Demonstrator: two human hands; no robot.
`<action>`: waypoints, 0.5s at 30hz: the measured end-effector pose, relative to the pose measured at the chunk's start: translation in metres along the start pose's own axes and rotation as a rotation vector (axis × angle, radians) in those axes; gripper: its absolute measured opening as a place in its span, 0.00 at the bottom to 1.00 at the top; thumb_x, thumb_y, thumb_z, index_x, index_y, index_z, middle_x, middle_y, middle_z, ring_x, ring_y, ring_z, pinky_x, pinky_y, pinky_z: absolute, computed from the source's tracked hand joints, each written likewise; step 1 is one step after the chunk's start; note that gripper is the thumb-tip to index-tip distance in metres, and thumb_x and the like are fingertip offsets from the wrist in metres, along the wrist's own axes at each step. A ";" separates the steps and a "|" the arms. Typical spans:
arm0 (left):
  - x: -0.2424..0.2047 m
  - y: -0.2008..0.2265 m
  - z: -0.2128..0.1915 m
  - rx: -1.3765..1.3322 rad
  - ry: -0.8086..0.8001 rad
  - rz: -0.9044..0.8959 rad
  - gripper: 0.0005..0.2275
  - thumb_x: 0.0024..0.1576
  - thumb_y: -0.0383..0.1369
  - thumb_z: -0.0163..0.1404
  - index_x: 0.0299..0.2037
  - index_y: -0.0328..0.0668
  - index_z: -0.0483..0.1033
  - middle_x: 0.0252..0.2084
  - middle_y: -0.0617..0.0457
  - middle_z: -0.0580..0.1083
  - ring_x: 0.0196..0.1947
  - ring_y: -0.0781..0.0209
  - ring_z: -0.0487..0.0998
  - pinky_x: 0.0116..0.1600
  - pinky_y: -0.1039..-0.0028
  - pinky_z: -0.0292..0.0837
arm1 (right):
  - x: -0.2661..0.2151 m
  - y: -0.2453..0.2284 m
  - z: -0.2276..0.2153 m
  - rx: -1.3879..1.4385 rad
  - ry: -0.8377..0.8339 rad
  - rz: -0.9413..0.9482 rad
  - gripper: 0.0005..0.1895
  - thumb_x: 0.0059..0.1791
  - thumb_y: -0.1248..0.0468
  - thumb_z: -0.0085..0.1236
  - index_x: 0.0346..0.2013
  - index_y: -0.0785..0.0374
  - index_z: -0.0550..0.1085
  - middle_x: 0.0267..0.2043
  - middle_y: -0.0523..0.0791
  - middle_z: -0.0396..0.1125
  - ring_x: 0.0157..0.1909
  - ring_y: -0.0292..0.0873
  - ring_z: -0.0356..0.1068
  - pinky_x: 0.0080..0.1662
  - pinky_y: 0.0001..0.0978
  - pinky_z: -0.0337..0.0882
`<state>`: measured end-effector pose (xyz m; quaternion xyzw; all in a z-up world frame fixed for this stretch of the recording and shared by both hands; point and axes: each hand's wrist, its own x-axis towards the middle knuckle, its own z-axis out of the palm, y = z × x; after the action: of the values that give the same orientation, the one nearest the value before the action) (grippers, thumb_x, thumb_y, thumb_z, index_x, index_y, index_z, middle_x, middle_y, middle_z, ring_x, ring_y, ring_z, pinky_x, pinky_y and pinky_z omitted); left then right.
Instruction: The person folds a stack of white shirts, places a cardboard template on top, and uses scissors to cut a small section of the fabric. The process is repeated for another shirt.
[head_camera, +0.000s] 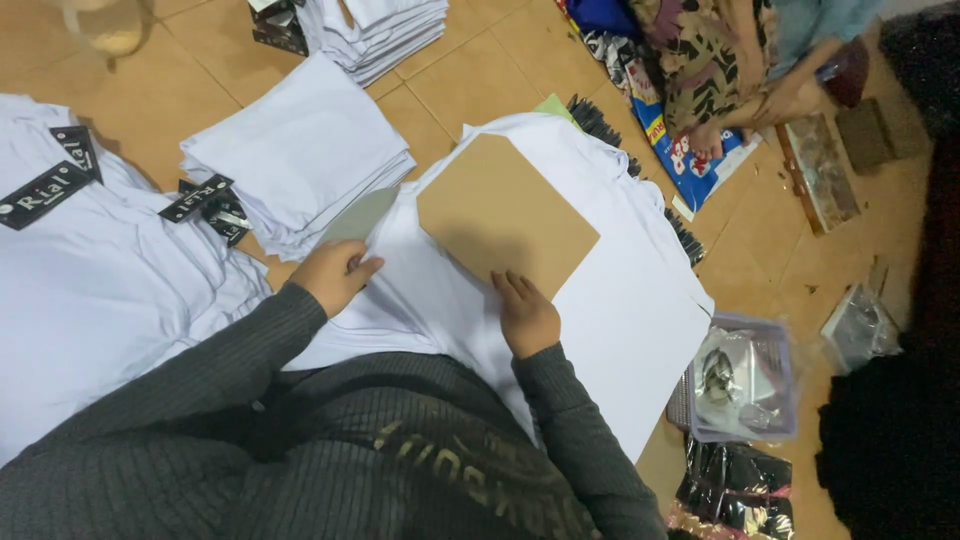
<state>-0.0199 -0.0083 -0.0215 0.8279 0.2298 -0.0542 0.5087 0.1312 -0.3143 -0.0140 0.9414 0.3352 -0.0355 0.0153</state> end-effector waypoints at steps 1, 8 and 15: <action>0.000 0.002 0.000 -0.042 0.037 0.036 0.18 0.66 0.45 0.47 0.39 0.35 0.75 0.34 0.37 0.76 0.41 0.44 0.80 0.44 0.59 0.75 | -0.001 0.006 0.004 0.001 0.058 -0.035 0.23 0.55 0.64 0.44 0.64 0.42 0.71 0.63 0.41 0.69 0.66 0.45 0.67 0.62 0.38 0.70; 0.017 -0.051 0.031 -0.201 -0.180 -0.087 0.22 0.61 0.50 0.52 0.51 0.37 0.80 0.44 0.36 0.80 0.51 0.42 0.80 0.56 0.56 0.74 | -0.005 0.005 -0.002 -0.011 -0.009 -0.016 0.22 0.57 0.62 0.42 0.65 0.41 0.68 0.66 0.39 0.67 0.68 0.45 0.64 0.63 0.37 0.68; -0.023 0.004 -0.008 -0.093 -0.252 0.021 0.18 0.61 0.44 0.52 0.53 0.39 0.80 0.51 0.38 0.80 0.56 0.43 0.78 0.59 0.54 0.74 | 0.004 0.005 -0.005 -0.024 0.051 -0.115 0.22 0.56 0.56 0.46 0.66 0.41 0.67 0.63 0.42 0.68 0.65 0.49 0.67 0.60 0.42 0.72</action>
<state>-0.0393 -0.0102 -0.0065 0.7925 0.1577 -0.1419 0.5718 0.1374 -0.3154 -0.0093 0.9210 0.3892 -0.0085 0.0160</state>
